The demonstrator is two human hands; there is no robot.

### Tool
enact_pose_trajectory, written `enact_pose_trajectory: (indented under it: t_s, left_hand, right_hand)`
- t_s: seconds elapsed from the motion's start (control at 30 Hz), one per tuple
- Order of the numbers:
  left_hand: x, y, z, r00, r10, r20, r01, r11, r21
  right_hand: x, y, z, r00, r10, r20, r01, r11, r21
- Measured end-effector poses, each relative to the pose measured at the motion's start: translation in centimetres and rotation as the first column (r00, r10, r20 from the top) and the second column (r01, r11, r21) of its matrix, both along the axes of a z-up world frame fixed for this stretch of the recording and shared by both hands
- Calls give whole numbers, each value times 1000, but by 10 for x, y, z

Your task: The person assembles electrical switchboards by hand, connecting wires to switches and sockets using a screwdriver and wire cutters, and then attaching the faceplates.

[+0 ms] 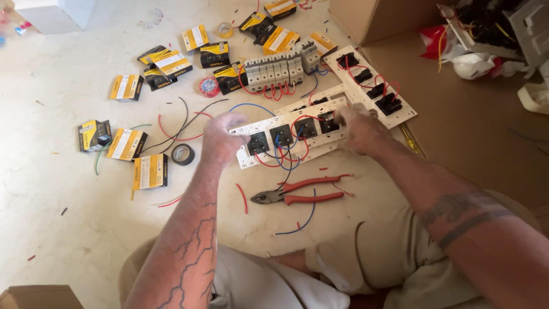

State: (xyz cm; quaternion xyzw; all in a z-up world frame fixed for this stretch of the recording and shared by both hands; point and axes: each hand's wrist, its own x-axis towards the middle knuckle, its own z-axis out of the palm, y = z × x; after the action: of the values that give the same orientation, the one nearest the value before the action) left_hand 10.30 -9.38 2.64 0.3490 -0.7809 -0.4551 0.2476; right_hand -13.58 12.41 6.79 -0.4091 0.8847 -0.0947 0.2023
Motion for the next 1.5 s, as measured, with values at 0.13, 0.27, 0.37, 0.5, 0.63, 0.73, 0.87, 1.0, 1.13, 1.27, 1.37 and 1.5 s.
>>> enact_pose_trajectory:
  t_s: [0.13,0.27,0.37,0.5,0.63,0.73,0.87,1.0,1.13,1.27,1.37,1.5]
  left_hand:
    - [7,16,-2,998,-20,57,24,997,-74]
    - [4,21,-1,999,31,36,-18,942,-335]
    - [1,23,-5,992,126,-17,-122,903,-412]
    - [2,42,-17,924,339,178,-334,941,-61]
    - [-1,69,-23,872,430,233,-485,826,289]
    - [-4,82,-23,780,512,360,-613,741,275]
    - [3,90,-12,907,419,-36,-381,854,355]
    - [5,101,18,939,252,-236,-237,967,90]
    - [11,130,55,970,242,-19,-240,947,-214]
    - [13,157,85,920,308,241,-307,951,-42]
    - [5,156,101,936,299,185,-297,954,-39]
    - [-9,132,108,984,175,-32,-177,978,-109]
  right_hand:
    - [-6,3,-13,991,81,-110,-76,996,49]
    - [-5,9,-9,996,76,-52,-70,993,98]
    - [4,14,-3,998,53,-30,-49,991,124]
    - [10,16,1,993,102,-59,-91,983,162]
    - [11,26,-9,987,119,111,-131,985,109]
    - [7,34,-17,968,83,238,-101,993,64]
    - [-2,43,-14,924,-95,369,95,995,18]
    - [-2,52,-1,933,-154,326,218,961,-172]
    - [13,55,21,946,-131,298,244,892,-382]
    - [23,57,42,942,-176,285,296,837,-461]
    - [17,59,48,913,-189,361,368,763,-531]
    - [-3,59,35,889,-84,450,410,585,-700]
